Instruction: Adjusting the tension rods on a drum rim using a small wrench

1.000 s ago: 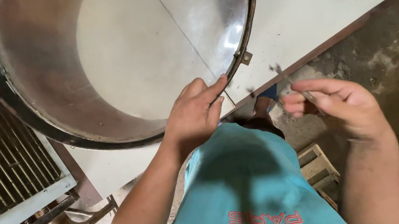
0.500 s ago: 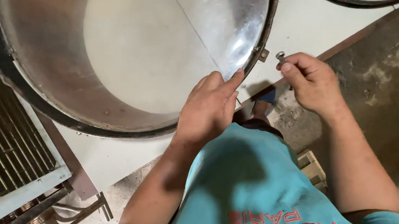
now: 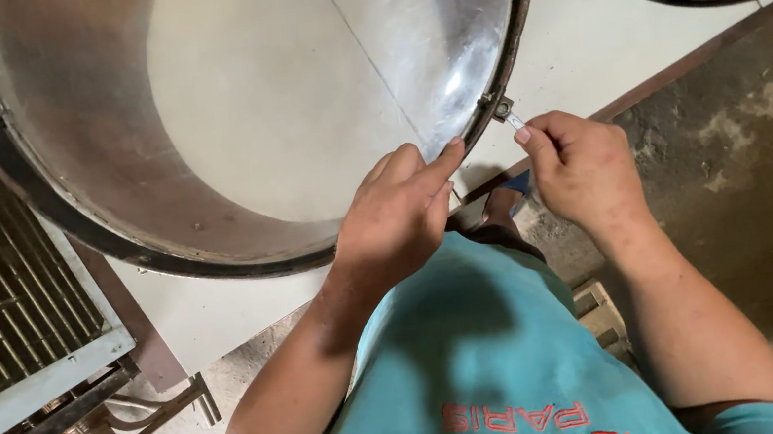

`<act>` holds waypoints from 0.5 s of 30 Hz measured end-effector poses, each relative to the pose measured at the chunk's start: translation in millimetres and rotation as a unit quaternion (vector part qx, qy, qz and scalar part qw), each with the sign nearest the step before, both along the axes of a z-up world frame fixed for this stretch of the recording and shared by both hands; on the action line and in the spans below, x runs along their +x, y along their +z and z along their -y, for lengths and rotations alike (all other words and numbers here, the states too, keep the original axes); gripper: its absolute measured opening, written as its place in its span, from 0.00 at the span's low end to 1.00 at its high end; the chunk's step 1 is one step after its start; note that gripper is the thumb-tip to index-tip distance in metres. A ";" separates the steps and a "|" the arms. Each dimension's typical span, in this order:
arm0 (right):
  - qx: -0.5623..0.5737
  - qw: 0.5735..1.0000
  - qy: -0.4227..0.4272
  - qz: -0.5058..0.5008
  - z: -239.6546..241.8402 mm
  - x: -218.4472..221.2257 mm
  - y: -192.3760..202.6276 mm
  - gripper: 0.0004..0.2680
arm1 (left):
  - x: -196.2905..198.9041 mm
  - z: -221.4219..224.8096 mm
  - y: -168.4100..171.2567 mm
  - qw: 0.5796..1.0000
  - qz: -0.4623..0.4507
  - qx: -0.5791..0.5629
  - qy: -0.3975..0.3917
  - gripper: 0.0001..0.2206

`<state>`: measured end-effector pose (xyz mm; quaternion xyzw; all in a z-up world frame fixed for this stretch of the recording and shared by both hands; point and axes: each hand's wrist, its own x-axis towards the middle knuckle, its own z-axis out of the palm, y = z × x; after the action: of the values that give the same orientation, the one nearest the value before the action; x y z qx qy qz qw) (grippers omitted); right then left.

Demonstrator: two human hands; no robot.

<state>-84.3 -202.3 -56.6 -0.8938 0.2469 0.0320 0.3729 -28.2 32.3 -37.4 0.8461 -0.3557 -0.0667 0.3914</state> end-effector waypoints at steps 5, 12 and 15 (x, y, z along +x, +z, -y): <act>-0.167 0.979 0.116 -0.003 -2.4 0.0 5.5 0.08 | -1.3 5.8 -1.3 0.995 0.090 -0.029 0.037 0.17; -0.194 0.918 0.343 -0.050 66.5 65.4 26.3 0.09 | -3.7 6.1 14.1 0.997 0.041 0.046 0.041 0.16; -0.319 0.793 0.517 0.042 97.2 109.4 17.2 0.20 | -3.5 5.7 12.6 0.999 0.021 0.011 0.032 0.16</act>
<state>25.2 -299.5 -39.5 -0.9570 -0.2716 0.1023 0.0045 -31.6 26.6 -24.8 0.8624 -0.3359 -0.0404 0.3766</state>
